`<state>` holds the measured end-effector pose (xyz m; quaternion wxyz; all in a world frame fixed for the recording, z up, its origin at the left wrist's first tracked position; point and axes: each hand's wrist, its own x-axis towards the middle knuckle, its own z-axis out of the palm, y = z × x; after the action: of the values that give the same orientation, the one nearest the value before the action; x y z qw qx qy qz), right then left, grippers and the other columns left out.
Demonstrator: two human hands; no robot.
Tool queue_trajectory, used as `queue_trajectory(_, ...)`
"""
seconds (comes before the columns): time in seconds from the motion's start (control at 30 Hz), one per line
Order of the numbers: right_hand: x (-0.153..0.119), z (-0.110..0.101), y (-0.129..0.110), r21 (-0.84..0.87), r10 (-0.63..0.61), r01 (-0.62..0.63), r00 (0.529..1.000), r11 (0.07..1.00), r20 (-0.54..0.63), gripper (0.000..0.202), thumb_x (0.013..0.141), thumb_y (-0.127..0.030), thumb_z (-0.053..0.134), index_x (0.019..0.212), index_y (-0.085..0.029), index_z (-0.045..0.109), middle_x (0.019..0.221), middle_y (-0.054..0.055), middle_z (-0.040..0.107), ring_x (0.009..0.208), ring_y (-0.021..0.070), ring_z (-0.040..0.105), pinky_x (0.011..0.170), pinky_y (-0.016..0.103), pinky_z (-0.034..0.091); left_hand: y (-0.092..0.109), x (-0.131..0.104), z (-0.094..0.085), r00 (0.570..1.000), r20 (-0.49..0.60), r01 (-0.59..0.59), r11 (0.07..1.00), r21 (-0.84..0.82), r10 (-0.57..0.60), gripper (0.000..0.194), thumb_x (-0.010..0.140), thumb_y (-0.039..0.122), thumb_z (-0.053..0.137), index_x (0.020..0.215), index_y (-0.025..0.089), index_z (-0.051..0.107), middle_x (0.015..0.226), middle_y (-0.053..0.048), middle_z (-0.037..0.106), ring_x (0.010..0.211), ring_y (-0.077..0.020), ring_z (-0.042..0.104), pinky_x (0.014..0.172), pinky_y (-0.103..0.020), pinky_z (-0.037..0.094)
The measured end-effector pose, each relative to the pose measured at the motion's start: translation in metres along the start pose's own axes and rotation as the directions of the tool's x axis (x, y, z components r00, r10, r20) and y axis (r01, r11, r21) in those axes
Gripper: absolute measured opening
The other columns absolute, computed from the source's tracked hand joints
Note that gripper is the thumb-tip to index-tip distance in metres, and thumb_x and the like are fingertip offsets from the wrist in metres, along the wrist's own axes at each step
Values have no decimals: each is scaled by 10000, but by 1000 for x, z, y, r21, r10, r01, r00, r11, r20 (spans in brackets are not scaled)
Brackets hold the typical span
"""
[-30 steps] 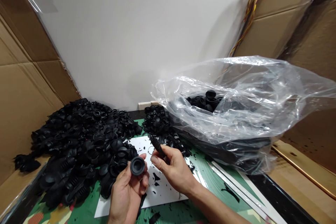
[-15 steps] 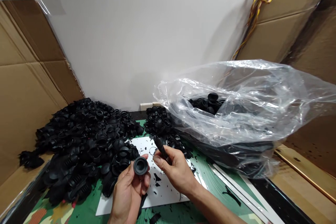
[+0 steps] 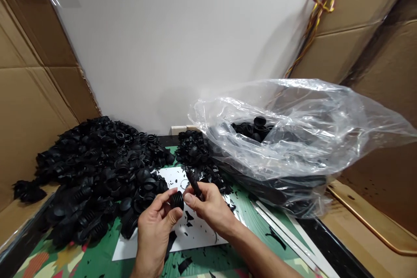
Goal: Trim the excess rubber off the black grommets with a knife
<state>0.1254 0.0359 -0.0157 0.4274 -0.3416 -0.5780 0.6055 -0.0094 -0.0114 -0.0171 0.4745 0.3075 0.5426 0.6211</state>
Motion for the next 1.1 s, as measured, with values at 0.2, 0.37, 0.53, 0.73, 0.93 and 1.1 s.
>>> queue_trajectory(0.2, 3, 2, 1, 134, 156, -155, 988, 979, 4, 269, 616, -380, 699, 634, -154, 555, 493, -71, 414, 408, 50, 304, 408, 217, 216, -2, 1, 1, 1000, 17, 12, 999, 37, -13, 521, 463, 386, 858, 917, 155, 749, 489, 43, 536, 472, -74, 423, 456, -177, 338)
queue_trajectory(0.37, 6, 2, -1, 313, 296, -279, 955, 908, -6, 285, 517, -347, 725, 572, -164, 514, 426, -84, 423, 351, 24, 241, 375, 214, 143, -6, 2, 1, 995, 75, 64, 997, 53, -68, 556, 582, 509, 766, 934, 80, 726, 402, 13, 534, 412, -61, 338, 402, -171, 229)
queue_trajectory(0.53, 6, 2, -4, 335, 298, -280, 955, 900, -1, 292, 499, -327, 740, 542, -165, 501, 393, -102, 371, 352, 18, 217, 379, 211, 126, -3, 1, 4, 998, 42, 44, 998, 33, -45, 489, 512, 458, 816, 845, 108, 739, 413, 38, 506, 423, -75, 398, 418, -181, 298)
queue_trajectory(0.73, 6, 2, -1, 378, 291, -296, 954, 877, 72, 358, 491, -367, 776, 541, -170, 482, 390, -108, 360, 343, 13, 201, 374, 211, 101, 0, -1, 7, 997, 26, -72, 996, 60, 71, 399, 431, 321, 855, 780, 159, 746, 578, 14, 607, 473, -100, 494, 447, -210, 404)
queue_trajectory(0.93, 4, 4, 1, 326, 181, -179, 983, 928, 22, 322, 521, -349, 770, 581, -163, 514, 425, -105, 369, 363, 23, 231, 382, 205, 145, -5, -2, 3, 986, 32, -163, 983, 87, 161, 408, 488, 283, 829, 872, 182, 736, 676, 6, 622, 531, -111, 546, 484, -210, 455)
queue_trajectory(1.1, 2, 7, 1, 178, 63, -57, 997, 982, -33, 144, 575, -224, 692, 592, -149, 571, 463, -88, 376, 422, 43, 273, 424, 211, 199, -5, -1, -1, 974, 10, -226, 971, 84, 226, 398, 511, 301, 824, 878, 173, 741, 648, -1, 617, 546, -129, 551, 481, -215, 446)
